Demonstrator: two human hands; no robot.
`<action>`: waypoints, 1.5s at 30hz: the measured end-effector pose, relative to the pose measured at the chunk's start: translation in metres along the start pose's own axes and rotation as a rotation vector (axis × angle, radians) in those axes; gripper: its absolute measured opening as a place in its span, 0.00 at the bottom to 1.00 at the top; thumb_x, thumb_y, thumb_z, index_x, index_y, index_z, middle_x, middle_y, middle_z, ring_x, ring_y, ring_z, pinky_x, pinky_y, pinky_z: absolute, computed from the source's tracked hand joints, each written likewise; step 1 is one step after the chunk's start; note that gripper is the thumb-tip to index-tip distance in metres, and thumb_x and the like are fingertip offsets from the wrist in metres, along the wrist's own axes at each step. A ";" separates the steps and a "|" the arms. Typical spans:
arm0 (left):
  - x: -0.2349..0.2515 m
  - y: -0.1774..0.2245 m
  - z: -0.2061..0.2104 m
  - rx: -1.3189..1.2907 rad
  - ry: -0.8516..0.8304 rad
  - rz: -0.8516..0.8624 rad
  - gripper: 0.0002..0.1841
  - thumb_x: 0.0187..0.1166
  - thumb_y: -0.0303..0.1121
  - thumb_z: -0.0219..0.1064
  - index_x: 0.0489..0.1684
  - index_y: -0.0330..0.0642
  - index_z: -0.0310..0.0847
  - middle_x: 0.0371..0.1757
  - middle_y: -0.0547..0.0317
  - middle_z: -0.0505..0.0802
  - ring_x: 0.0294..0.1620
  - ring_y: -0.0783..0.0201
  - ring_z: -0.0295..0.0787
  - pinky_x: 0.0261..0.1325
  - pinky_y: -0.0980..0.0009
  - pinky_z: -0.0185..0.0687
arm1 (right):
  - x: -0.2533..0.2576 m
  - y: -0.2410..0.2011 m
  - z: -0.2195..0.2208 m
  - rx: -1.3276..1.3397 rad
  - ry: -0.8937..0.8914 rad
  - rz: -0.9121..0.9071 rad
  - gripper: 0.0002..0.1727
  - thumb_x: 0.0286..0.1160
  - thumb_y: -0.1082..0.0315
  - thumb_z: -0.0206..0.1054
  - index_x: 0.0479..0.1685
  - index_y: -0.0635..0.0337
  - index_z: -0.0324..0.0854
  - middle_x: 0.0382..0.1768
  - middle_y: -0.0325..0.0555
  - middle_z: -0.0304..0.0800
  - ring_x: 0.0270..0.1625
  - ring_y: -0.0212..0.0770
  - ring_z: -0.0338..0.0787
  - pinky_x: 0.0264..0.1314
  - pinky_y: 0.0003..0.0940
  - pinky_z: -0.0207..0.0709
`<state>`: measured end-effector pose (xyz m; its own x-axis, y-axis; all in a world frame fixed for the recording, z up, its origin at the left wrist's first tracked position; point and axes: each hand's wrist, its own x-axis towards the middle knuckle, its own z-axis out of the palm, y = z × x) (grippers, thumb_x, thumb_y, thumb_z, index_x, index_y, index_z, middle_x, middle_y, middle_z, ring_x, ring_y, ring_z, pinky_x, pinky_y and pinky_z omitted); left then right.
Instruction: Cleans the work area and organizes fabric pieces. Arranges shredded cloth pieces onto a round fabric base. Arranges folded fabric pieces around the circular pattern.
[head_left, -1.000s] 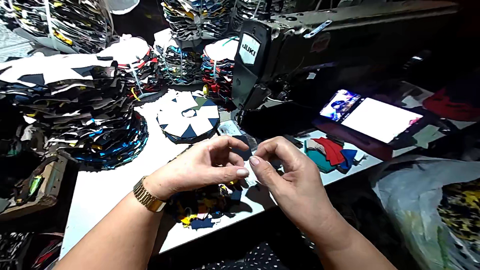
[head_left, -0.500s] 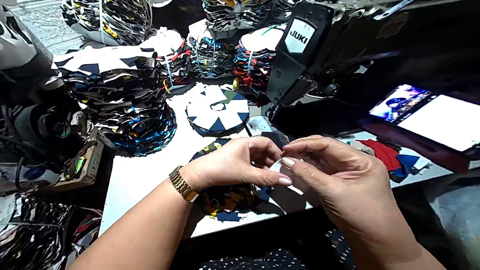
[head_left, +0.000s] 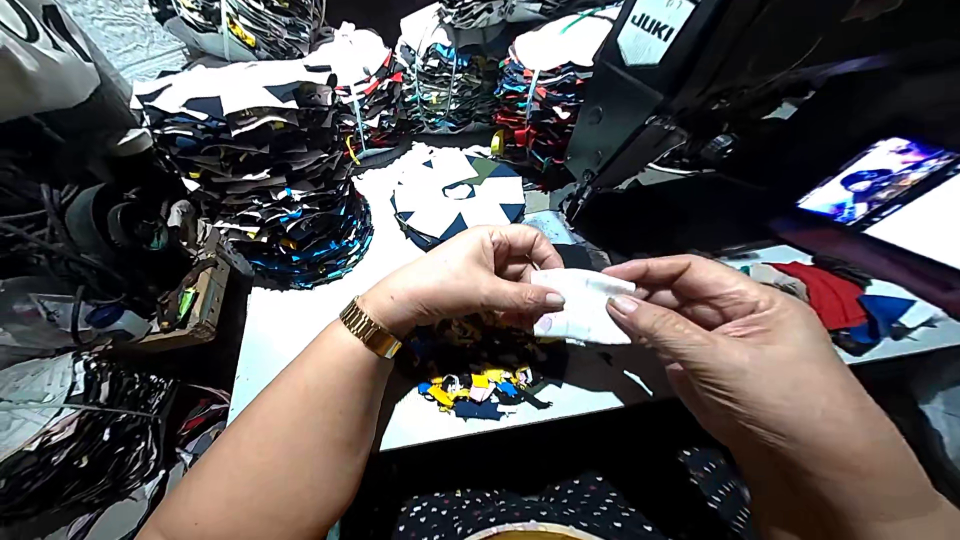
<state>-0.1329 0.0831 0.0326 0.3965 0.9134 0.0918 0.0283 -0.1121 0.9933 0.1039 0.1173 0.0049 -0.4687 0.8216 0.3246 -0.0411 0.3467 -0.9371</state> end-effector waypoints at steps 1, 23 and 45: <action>0.000 0.000 -0.002 0.015 -0.007 0.006 0.09 0.75 0.17 0.68 0.49 0.32 0.78 0.28 0.58 0.91 0.28 0.71 0.88 0.36 0.76 0.87 | -0.002 -0.001 0.000 -0.019 -0.012 0.006 0.16 0.68 0.76 0.72 0.55 0.55 0.87 0.39 0.37 0.92 0.35 0.28 0.91 0.38 0.19 0.87; -0.001 0.000 -0.008 0.684 -0.157 -0.179 0.15 0.69 0.28 0.81 0.49 0.37 0.84 0.28 0.62 0.88 0.27 0.75 0.81 0.33 0.80 0.79 | -0.028 0.014 0.019 -0.546 -0.097 -0.086 0.24 0.64 0.59 0.75 0.60 0.53 0.77 0.35 0.32 0.83 0.25 0.24 0.78 0.24 0.20 0.74; -0.002 -0.009 -0.012 0.786 0.009 -0.067 0.17 0.64 0.36 0.83 0.48 0.50 0.85 0.20 0.72 0.84 0.18 0.78 0.77 0.21 0.82 0.72 | -0.022 0.014 -0.042 -0.709 -0.210 -0.295 0.11 0.79 0.67 0.66 0.51 0.57 0.92 0.51 0.40 0.90 0.47 0.31 0.91 0.50 0.29 0.89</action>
<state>-0.1448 0.0869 0.0245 0.3642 0.9306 0.0375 0.6931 -0.2978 0.6564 0.1508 0.1231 -0.0099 -0.6854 0.5727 0.4497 0.3487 0.8003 -0.4878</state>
